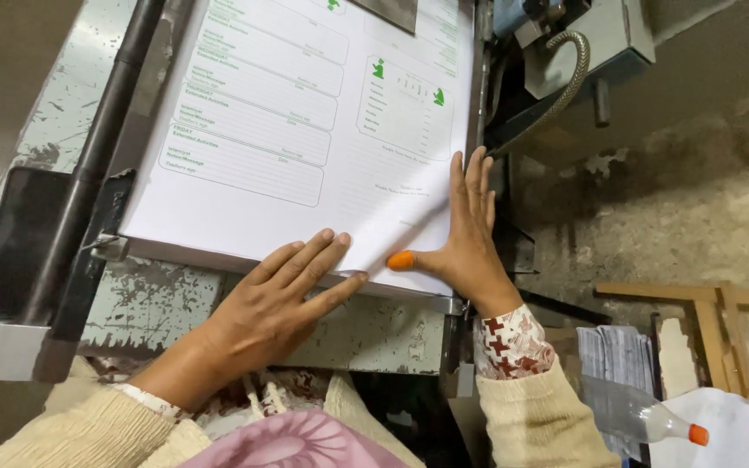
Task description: Aligning a stack of paper and feeding it into a binding or cutting machine.
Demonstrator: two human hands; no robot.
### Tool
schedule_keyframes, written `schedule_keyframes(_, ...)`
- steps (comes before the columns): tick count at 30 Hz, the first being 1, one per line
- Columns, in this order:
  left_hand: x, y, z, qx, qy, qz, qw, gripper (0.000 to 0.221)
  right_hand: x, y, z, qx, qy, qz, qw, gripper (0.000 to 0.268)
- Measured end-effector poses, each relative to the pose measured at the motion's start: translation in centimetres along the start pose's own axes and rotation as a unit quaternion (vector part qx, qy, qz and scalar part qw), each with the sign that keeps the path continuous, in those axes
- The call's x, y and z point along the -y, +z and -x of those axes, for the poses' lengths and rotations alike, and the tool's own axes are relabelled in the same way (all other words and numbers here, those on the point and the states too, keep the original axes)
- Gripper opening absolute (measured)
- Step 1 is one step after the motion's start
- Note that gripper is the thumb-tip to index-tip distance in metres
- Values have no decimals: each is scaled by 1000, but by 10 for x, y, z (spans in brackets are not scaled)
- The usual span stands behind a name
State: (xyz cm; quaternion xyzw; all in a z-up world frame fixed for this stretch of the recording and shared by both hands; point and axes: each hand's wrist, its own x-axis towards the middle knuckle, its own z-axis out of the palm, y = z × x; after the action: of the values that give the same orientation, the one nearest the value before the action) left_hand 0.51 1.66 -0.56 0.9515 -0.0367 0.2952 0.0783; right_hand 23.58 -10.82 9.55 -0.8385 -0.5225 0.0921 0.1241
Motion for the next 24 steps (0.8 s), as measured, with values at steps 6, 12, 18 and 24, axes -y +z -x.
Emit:
schedule_keyframes(6, -4, 0, -2, -17, -25, -3, 1000, 77, -3, -4, 3, 5, -23, -40, 999, 134)
schedule_keyframes(12, -5, 0, -1, -32, -46, -6, 998, 74, -14, -8, 9, -8, -33, -66, 997, 134)
schedule_keyframes(18, 3, 3, 7, -3, -15, -4, 1000, 102, -11, -4, 5, 10, -32, -49, 998, 133)
schedule_keyframes(24, 3, -6, 2, -11, -6, -3, 1000, 79, -13, -4, -2, 22, -41, 3, 999, 139)
